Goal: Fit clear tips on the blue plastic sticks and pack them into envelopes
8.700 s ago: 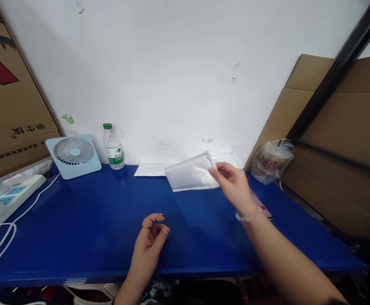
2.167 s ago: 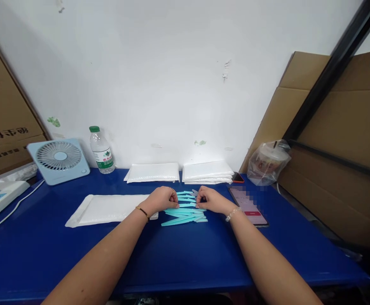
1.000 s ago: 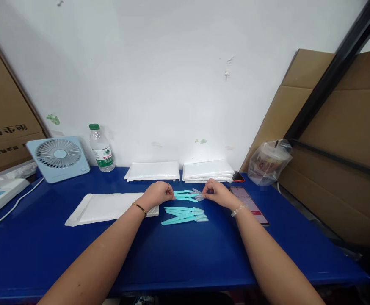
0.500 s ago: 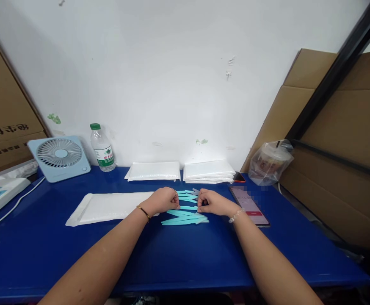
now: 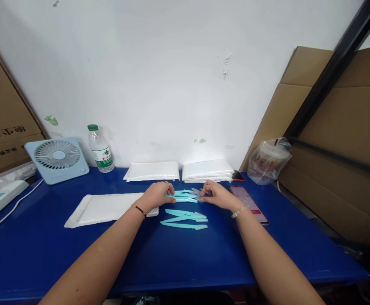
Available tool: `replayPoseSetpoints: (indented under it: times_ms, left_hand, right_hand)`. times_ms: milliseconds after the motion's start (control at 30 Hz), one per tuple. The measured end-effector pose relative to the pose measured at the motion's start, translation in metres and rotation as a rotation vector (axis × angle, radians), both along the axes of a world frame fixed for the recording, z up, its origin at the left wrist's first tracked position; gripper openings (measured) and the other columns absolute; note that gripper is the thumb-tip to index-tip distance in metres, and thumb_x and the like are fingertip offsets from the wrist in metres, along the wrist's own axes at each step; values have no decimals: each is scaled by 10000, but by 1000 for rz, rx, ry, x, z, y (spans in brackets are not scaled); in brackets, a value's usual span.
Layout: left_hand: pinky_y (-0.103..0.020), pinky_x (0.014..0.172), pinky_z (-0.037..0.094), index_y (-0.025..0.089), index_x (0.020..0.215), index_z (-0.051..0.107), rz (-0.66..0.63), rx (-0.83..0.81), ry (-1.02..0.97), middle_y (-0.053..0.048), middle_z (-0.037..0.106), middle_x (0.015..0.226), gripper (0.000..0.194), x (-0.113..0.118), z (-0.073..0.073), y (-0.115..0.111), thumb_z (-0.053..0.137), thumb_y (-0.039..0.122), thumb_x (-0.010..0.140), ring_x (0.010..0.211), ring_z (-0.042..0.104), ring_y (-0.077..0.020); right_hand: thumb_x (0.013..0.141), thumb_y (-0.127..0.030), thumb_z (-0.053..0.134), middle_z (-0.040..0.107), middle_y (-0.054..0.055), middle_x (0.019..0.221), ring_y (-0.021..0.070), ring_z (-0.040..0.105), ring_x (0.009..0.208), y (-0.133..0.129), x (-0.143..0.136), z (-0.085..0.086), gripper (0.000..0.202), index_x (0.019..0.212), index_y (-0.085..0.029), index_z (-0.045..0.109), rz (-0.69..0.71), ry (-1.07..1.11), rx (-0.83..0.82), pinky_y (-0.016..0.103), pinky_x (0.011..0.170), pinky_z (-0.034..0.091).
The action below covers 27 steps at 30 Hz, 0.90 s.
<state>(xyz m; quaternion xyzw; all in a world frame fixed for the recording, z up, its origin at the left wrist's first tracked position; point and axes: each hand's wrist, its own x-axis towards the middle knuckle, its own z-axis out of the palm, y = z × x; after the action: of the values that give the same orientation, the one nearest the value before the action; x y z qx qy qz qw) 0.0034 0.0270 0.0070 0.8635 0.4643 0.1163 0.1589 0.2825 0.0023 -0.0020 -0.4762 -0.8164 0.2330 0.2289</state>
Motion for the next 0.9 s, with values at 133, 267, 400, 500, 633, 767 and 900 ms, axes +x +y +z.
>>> replayPoseSetpoints:
  times_ms: [133, 267, 400, 500, 633, 767, 900]
  left_hand:
    - [-228, 553, 344, 221, 761, 682, -159, -67, 21, -6, 650, 819, 321, 9, 10, -17, 665, 526, 663, 715, 577, -151]
    - [-219, 498, 322, 213, 718, 684, -209, -171, 76, 5, 655, 727, 280, 18, 12, -29, 694, 483, 644, 644, 566, -134]
    - [-212, 496, 324, 199, 699, 666, -230, -158, 84, 9, 664, 688, 218, 20, 12, -30, 632, 411, 735, 596, 558, -116]
    - [-222, 561, 335, 198, 688, 660, -253, 0, 111, 13, 667, 702, 190, 17, 12, -23, 625, 370, 762, 618, 563, -117]
    - [-244, 614, 330, 198, 712, 664, -171, 169, 145, 6, 673, 760, 189, 10, 8, -10, 608, 360, 791, 656, 574, -128]
    - [-246, 657, 335, 225, 797, 674, -131, 187, 111, 9, 667, 836, 159, 8, 6, -9, 638, 376, 766, 760, 595, -146]
    - [-230, 613, 334, 241, 774, 684, -222, 75, 98, 24, 656, 804, 203, 13, 10, -20, 673, 435, 718, 713, 584, -130]
  right_hand:
    - [742, -375, 684, 525, 14, 855, 124, 512, 714, -11, -11, 6, 199, 758, -177, 674, 162, -32, -72, 241, 630, 409]
    - [662, -388, 755, 505, -3, 779, 121, 505, 689, -18, -22, 8, 229, 696, -174, 679, 268, -134, -98, 254, 670, 408]
    - [721, -353, 709, 514, 7, 804, 119, 505, 692, -17, -23, 6, 189, 705, -170, 666, 245, -123, -103, 241, 632, 401]
    - [726, -343, 702, 517, 6, 839, 110, 497, 679, -13, -16, 4, 181, 725, -169, 653, 199, -84, -99, 227, 581, 387]
    - [721, -331, 700, 521, 7, 825, 112, 500, 673, -5, -6, 3, 184, 692, -158, 644, 46, -31, -57, 233, 587, 391]
    - [716, -349, 699, 531, 15, 856, 125, 513, 701, -6, -5, 5, 183, 755, -173, 668, -9, -20, -18, 240, 605, 399]
    - [692, -336, 719, 532, 6, 796, 131, 521, 691, -14, -11, 5, 167, 696, -178, 665, 138, -120, -76, 245, 612, 398]
